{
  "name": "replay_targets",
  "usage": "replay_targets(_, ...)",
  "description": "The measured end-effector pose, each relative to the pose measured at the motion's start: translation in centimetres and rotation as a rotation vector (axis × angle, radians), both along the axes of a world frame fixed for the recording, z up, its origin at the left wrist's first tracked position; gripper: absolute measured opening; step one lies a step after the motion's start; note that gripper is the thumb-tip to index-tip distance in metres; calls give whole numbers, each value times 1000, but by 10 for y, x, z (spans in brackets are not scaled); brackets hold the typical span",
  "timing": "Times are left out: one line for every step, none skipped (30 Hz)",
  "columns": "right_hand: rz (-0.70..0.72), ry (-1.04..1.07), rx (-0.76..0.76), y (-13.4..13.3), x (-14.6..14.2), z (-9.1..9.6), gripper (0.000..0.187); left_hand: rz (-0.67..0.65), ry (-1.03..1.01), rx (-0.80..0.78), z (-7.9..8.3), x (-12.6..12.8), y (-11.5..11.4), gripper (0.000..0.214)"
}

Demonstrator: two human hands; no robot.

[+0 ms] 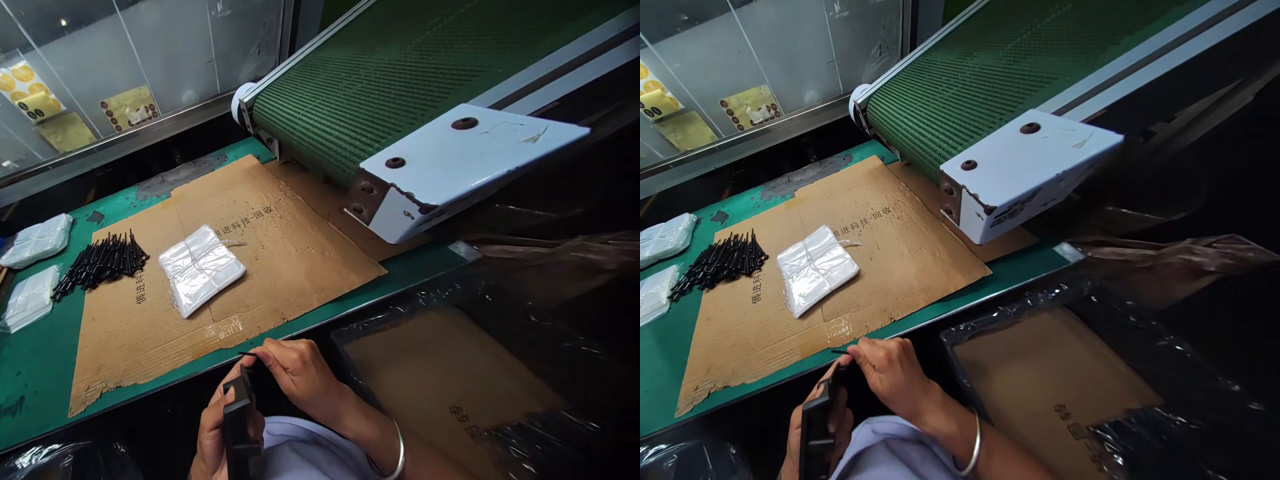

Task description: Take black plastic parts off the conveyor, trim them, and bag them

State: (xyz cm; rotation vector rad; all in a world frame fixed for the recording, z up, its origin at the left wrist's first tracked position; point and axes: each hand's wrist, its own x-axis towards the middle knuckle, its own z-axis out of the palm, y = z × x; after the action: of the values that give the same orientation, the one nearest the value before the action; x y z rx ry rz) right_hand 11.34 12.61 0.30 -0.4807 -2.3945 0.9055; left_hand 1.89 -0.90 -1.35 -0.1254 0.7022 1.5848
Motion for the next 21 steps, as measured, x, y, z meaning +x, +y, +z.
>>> replay_targets(-26,-19,13,3,-2,-4,49,-10,-39,34,-1,-1,0,45)
replay_targets(-63,-55,52,8,-4,-8,48,-2,-88,72,-1,-2,-1,49)
replay_targets(-112,-106,110,13,-6,-11,45,27,-148,110,-1,-3,-1,54)
replay_targets(-172,-164,177,19,-8,-14,42,67,-216,139,0,-4,-1,61)
replay_targets(-234,-224,239,27,-10,-17,36,115,-291,161,2,-4,-1,66)
replay_targets(-289,-274,289,34,-12,-19,31,159,-371,180,4,-4,-1,71)
replay_targets(-332,-311,323,43,-15,-21,26,199,-438,194,6,-3,-1,75)
replay_targets(-365,-333,343,51,-17,-23,24,228,-481,200,8,-2,-1,78)
replay_targets(-387,-345,357,58,-19,-25,24,251,-509,201,9,0,-1,79)
replay_targets(-405,-360,374,65,-21,-27,25,270,-529,209,10,1,-2,78)
replay_targets(-418,-372,389,70,-23,-30,26,283,-548,218,9,1,-2,74)
replay_targets(-427,-381,401,74,-24,-31,25,289,-568,230,7,1,-3,71)
replay_targets(-432,-389,411,75,-25,-33,23,292,-589,244,5,1,-4,68)
replay_targets(-435,-386,418,75,-24,-33,21,297,-604,255,3,1,-5,67)
replay_targets(-432,-362,422,72,-23,-32,20,304,-609,264,1,1,-5,65)
replay_targets(-418,-308,417,67,-22,-30,20,313,-602,263,-1,0,-5,62)
replay_targets(-386,-225,400,59,-20,-26,20,319,-582,244,-1,0,-4,57)
replay_targets(-334,-122,373,50,-17,-21,20,328,-550,213,-1,-1,-2,49)
replay_targets(-263,-8,340,39,-15,-16,19,338,-509,170,-1,-1,1,38)
replay_targets(-175,96,308,26,-13,-10,19,352,-457,122,0,-1,3,25)
replay_targets(-77,176,282,13,-11,-5,19,366,-390,64,2,-2,6,16)
